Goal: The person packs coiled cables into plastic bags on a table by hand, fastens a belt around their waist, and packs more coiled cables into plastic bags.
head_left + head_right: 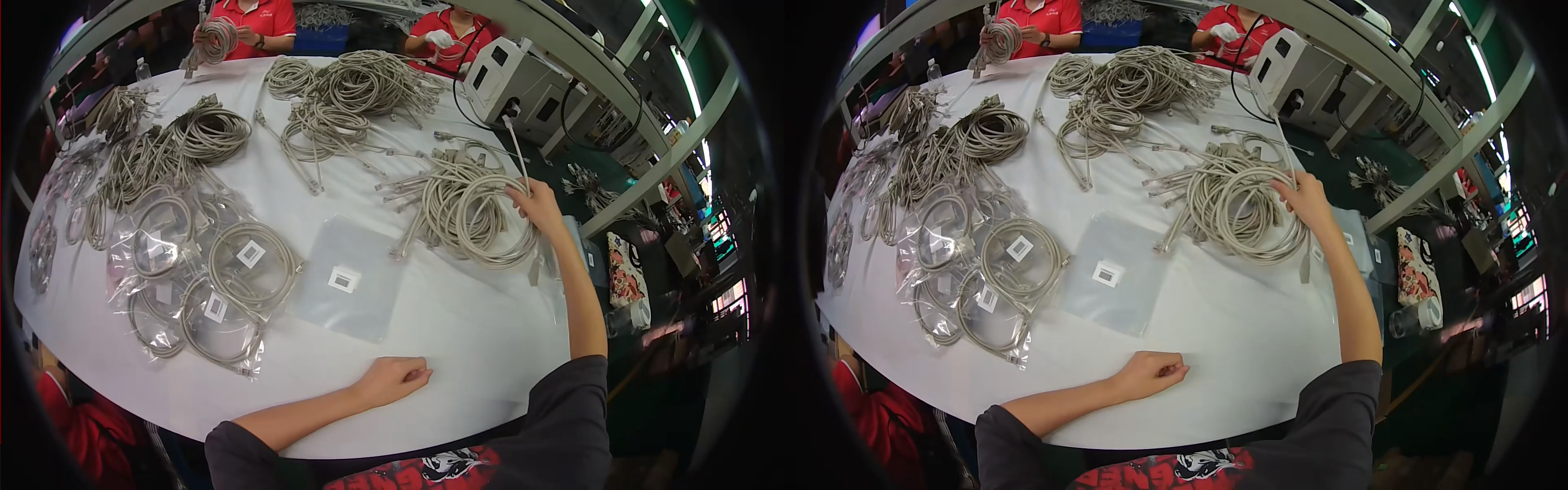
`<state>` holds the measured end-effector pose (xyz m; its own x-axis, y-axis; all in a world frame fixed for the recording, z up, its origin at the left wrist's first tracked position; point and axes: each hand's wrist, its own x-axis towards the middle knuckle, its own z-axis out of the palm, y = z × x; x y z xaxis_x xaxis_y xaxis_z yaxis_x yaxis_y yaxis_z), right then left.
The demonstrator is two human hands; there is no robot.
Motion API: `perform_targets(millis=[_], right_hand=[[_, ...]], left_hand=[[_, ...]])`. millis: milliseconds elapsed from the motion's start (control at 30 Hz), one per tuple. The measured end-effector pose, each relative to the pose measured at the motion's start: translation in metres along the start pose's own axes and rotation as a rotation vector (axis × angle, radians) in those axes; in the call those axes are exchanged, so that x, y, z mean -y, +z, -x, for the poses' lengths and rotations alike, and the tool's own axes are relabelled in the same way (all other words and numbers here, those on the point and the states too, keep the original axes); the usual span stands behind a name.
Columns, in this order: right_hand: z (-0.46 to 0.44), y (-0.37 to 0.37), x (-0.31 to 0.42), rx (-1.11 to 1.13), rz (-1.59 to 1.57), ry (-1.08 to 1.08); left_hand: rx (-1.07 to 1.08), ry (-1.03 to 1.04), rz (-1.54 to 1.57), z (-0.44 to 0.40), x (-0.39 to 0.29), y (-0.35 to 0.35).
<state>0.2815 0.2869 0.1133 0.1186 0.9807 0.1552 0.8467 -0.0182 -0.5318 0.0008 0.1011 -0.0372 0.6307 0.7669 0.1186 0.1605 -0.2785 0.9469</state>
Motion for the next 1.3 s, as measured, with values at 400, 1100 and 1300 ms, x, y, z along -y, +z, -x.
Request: perform_targets(millis=[400,1100,1300], right_hand=[[0.1,-0.054,0.027,-0.116,-1.174,0.036],[0.314,0.086,0.057,0.463,-1.758,0.184],[0.321,0.104,0.047,0.577,-1.815,0.162]], left_hand=[[0.073,-0.094,-0.109,-0.001,-0.006,0.0],[-0.249,-0.004,0.963,0.082,-0.064,0.005],[-0.021,0.031,1.48,0.085,-0.042,0.01]])
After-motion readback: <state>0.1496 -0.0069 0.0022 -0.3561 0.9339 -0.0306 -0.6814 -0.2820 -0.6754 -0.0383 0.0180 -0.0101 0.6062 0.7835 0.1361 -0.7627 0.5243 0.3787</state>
